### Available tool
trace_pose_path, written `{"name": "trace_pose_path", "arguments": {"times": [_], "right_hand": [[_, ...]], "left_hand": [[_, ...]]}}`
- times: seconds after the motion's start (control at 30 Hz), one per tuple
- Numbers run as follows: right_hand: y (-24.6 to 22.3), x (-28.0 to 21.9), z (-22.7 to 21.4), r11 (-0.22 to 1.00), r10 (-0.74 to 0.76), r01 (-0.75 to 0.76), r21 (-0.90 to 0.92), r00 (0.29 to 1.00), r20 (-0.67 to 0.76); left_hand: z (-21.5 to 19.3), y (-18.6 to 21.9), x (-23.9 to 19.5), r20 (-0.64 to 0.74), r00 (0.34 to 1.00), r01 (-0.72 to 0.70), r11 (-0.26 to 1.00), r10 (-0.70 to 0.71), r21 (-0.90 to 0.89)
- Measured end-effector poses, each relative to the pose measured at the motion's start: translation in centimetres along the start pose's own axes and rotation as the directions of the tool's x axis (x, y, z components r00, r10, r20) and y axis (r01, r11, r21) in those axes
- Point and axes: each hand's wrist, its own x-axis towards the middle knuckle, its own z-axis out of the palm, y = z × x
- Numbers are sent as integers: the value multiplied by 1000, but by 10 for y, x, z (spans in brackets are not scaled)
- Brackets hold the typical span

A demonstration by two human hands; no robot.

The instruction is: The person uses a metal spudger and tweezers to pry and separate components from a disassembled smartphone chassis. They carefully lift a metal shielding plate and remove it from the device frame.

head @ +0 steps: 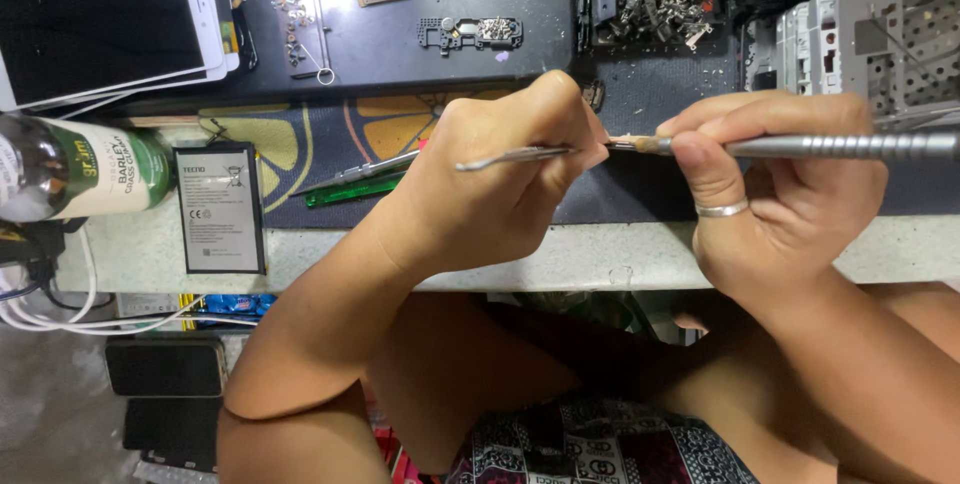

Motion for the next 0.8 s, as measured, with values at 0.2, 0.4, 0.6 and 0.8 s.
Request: {"name": "trace_pose_path", "arguments": {"times": [0.2, 0.4, 0.6, 0.8], "right_hand": [[-3, -1, 1, 1000, -3, 3, -5, 1000, 10], [-1, -2, 1, 1000, 0, 0, 7, 1000, 12], [1, -1, -2, 1000, 2, -1, -16, 1000, 24], [3, -3, -3, 1000, 17, -17, -3, 999, 38]], "left_hand": [[-1, 3, -1, 12, 1000, 0, 999, 0, 46], [0, 0, 0, 0, 1000, 0, 997, 0, 82], [-1, -6, 0, -12, 1000, -14, 996, 15, 86], [2, -8, 0, -30, 1000, 7, 997, -5, 79]]}}
